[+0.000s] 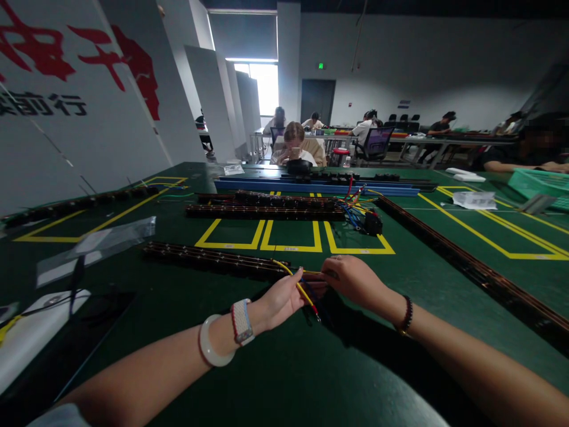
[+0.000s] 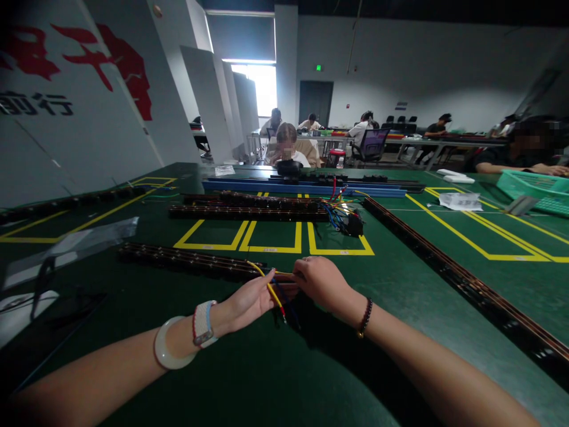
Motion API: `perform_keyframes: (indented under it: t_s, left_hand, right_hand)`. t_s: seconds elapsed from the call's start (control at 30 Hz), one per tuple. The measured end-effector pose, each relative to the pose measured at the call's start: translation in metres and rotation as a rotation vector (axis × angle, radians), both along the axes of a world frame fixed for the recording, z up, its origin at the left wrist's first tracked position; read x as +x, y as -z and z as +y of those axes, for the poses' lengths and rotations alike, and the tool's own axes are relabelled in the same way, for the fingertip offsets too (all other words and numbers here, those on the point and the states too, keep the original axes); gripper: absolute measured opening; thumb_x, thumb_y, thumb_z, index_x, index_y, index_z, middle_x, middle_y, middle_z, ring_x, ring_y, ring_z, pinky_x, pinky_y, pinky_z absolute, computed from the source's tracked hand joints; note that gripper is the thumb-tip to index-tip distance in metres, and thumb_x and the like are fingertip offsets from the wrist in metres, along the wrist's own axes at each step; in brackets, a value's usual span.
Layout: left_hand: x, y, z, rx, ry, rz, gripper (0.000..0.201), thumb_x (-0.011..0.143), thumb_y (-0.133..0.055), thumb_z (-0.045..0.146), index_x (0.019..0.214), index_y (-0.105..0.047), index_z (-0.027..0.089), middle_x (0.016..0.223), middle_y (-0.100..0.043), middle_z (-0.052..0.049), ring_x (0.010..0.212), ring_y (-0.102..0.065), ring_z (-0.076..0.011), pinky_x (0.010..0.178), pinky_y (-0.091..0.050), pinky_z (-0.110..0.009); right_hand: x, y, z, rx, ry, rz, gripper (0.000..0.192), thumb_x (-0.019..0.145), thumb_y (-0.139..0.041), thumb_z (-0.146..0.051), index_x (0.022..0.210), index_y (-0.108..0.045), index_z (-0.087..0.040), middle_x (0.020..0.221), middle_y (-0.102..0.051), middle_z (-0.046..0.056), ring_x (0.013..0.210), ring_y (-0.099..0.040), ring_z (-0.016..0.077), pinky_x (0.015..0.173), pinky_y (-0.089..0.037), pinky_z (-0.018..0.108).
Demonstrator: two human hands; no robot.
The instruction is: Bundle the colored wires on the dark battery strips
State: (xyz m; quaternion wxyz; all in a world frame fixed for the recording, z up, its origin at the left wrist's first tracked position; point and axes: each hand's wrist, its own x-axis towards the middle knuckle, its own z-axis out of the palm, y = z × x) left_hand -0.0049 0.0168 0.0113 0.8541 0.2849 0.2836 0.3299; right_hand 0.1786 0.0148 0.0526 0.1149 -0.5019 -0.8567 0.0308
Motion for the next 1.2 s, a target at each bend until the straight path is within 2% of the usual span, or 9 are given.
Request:
perform_keyframes:
  t_s: [0.1,0.27,0.4,0.47,0.6,0.77,0.97,1.03,1.2]
  left_hand:
    - [-0.001,0.003,0.001,-0.006,0.015,-0.003,0.036,0.093,-0.042,0.038,0.094,-0.064,0.01,0.093,-0.067,-0.011,0.086,-0.062,-0.0161,0.087,-0.044,-0.031]
    - [0.001,0.005,0.002,0.011,-0.033,0.056,0.025,0.091,-0.048,0.027,0.089,-0.066,0.01,0.086,-0.068,-0.007,0.073,-0.06,-0.0117,0.074,-0.045,-0.024]
    - [0.001,0.003,0.001,-0.009,-0.057,0.104,0.025,0.091,-0.045,0.02,0.099,-0.066,0.009,0.099,-0.068,-0.01,0.082,-0.062,-0.014,0.078,-0.044,-0.026]
    - [0.001,0.002,0.002,-0.018,-0.058,0.099,0.027,0.092,-0.043,0.019,0.101,-0.066,0.009,0.1,-0.068,-0.011,0.084,-0.062,-0.0151,0.08,-0.044,-0.028]
    - [0.0,-0.001,0.001,-0.004,-0.013,0.065,0.031,0.093,-0.04,0.024,0.102,-0.066,0.009,0.096,-0.068,-0.01,0.081,-0.062,-0.0146,0.08,-0.044,-0.028]
    - [-0.001,-0.005,-0.001,0.034,0.057,0.079,0.036,0.094,-0.041,0.034,0.102,-0.067,0.01,0.093,-0.068,-0.01,0.078,-0.061,-0.0129,0.076,-0.043,-0.024]
    - [0.0,0.0,0.003,-0.021,0.023,0.026,0.03,0.093,-0.041,0.023,0.096,-0.066,0.008,0.097,-0.066,-0.01,0.084,-0.059,-0.0131,0.082,-0.042,-0.026]
    - [0.0,0.0,0.003,-0.044,0.013,0.018,0.029,0.093,-0.04,0.021,0.097,-0.065,0.009,0.098,-0.066,-0.01,0.087,-0.059,-0.0132,0.085,-0.042,-0.026]
    - [-0.002,-0.003,0.002,-0.01,0.057,-0.016,0.031,0.093,-0.037,0.021,0.106,-0.063,0.01,0.105,-0.065,-0.011,0.097,-0.059,-0.016,0.089,-0.041,-0.029]
  right_hand:
    - [-0.013,-0.005,-0.015,0.057,-0.037,-0.099,0.014,0.088,-0.055,-0.019,0.082,-0.066,-0.015,0.079,-0.066,0.006,0.072,-0.058,0.0164,0.067,-0.038,0.028]
    - [-0.029,0.003,-0.033,0.077,-0.127,-0.154,0.026,0.09,-0.049,-0.016,0.112,-0.061,-0.013,0.102,-0.067,0.012,0.084,-0.061,0.0204,0.077,-0.043,0.033]
    - [-0.026,0.006,-0.033,-0.091,-0.168,-0.037,0.023,0.089,-0.047,-0.015,0.104,-0.064,-0.015,0.104,-0.067,0.01,0.088,-0.062,0.0196,0.079,-0.045,0.031]
    - [-0.021,0.004,-0.03,-0.207,-0.156,0.068,0.019,0.089,-0.048,-0.017,0.098,-0.065,-0.016,0.096,-0.068,0.008,0.081,-0.062,0.0174,0.073,-0.046,0.028]
    - [-0.013,-0.001,-0.022,-0.405,-0.157,0.306,0.019,0.089,-0.051,-0.026,0.102,-0.061,-0.016,0.091,-0.067,0.005,0.073,-0.06,0.0137,0.063,-0.044,0.023]
    - [-0.013,-0.005,-0.02,-0.414,-0.106,0.36,0.027,0.092,-0.046,-0.036,0.096,-0.064,-0.015,0.085,-0.066,0.006,0.069,-0.058,0.0136,0.06,-0.042,0.024]
    - [-0.014,0.001,-0.021,-0.33,-0.196,0.3,0.017,0.086,-0.054,-0.019,0.099,-0.064,-0.015,0.09,-0.065,0.006,0.074,-0.057,0.0137,0.067,-0.043,0.024]
    - [-0.012,0.004,-0.019,-0.39,-0.19,0.335,0.017,0.086,-0.055,-0.021,0.101,-0.062,-0.016,0.092,-0.064,0.006,0.076,-0.058,0.0135,0.067,-0.044,0.024]
    - [-0.007,0.01,-0.011,-0.669,-0.096,0.486,0.023,0.085,-0.058,-0.027,0.104,-0.056,-0.013,0.093,-0.064,0.005,0.077,-0.058,0.0139,0.066,-0.047,0.024]
